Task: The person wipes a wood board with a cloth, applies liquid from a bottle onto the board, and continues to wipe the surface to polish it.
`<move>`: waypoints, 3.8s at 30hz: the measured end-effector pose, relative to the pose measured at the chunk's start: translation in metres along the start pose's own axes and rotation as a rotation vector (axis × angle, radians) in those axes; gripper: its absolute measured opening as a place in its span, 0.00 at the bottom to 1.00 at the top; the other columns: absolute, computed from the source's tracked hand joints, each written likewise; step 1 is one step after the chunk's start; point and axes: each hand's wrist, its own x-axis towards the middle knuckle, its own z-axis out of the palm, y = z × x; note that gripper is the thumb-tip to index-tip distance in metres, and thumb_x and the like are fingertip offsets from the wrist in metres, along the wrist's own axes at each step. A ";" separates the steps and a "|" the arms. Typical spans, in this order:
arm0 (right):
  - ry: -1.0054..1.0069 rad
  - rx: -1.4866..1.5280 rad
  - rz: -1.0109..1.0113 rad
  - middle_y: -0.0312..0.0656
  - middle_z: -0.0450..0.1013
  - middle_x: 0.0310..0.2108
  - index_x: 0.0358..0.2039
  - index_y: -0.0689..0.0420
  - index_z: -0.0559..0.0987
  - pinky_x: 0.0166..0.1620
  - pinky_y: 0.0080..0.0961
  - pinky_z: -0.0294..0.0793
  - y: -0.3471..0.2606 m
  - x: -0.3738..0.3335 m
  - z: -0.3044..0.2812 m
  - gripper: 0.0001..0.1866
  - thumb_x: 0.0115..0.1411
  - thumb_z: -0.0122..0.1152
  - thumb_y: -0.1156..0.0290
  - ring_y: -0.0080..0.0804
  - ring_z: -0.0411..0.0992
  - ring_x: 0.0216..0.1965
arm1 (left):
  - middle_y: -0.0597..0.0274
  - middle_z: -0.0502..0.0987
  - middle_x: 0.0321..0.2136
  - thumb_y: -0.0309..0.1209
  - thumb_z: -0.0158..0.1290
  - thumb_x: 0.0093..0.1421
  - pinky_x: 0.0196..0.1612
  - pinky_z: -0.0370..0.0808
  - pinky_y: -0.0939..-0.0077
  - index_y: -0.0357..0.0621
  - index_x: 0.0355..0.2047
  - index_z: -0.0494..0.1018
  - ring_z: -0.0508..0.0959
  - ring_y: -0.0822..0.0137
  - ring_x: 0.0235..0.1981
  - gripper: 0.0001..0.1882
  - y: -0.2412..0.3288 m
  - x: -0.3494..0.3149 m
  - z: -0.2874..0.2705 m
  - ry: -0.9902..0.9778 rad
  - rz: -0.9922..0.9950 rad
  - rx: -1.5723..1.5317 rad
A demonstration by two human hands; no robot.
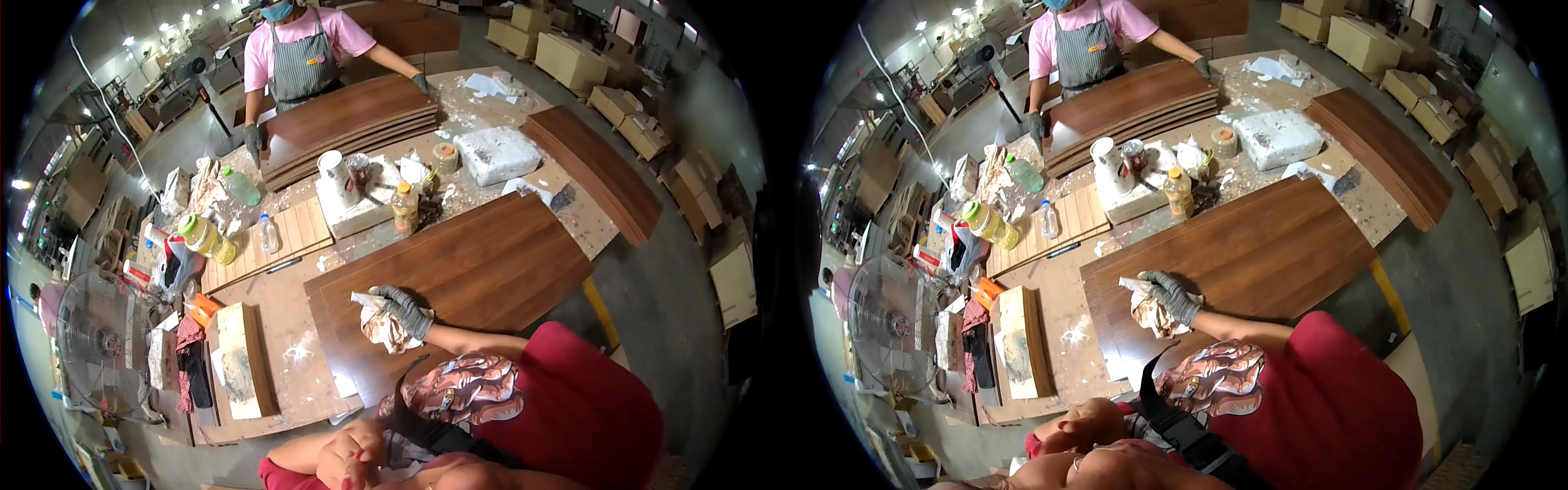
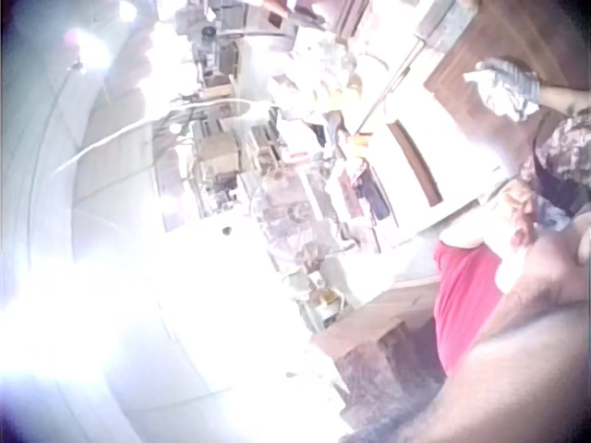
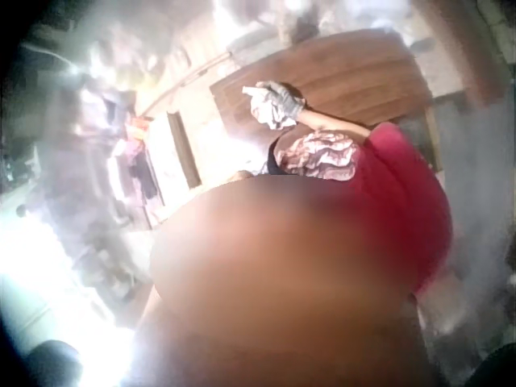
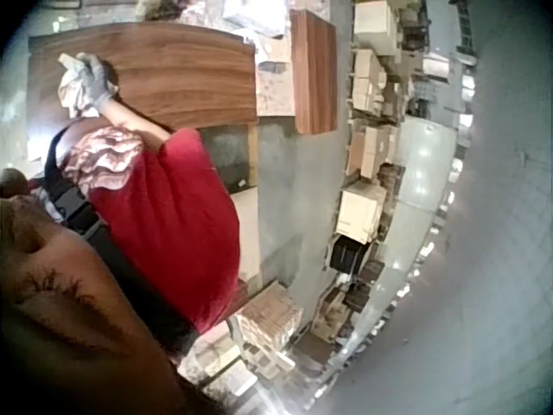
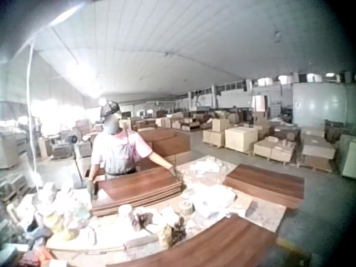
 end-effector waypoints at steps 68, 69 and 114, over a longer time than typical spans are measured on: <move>-0.030 0.013 -0.094 0.38 0.72 0.53 0.59 0.62 0.71 0.58 0.24 0.69 0.008 0.003 -0.009 0.22 0.69 0.56 0.66 0.25 0.69 0.54 | 0.31 0.80 0.27 0.25 0.54 0.66 0.31 0.83 0.53 0.23 0.29 0.78 0.83 0.34 0.39 0.13 0.012 0.043 -0.034 -0.281 0.041 0.012; -0.055 0.013 -0.118 0.38 0.72 0.53 0.59 0.62 0.71 0.58 0.23 0.69 0.007 0.003 0.001 0.22 0.69 0.56 0.66 0.25 0.70 0.53 | 0.32 0.80 0.27 0.24 0.54 0.66 0.31 0.83 0.52 0.23 0.30 0.78 0.83 0.35 0.39 0.12 0.018 0.042 -0.031 -0.303 0.025 -0.049; -0.026 0.016 -0.077 0.38 0.73 0.51 0.58 0.63 0.72 0.55 0.23 0.71 0.021 0.008 -0.010 0.21 0.68 0.57 0.66 0.24 0.71 0.50 | 0.50 0.78 0.44 0.36 0.52 0.66 0.45 0.77 0.56 0.34 0.33 0.77 0.79 0.52 0.41 0.15 0.008 -0.025 -0.010 0.075 -0.154 0.195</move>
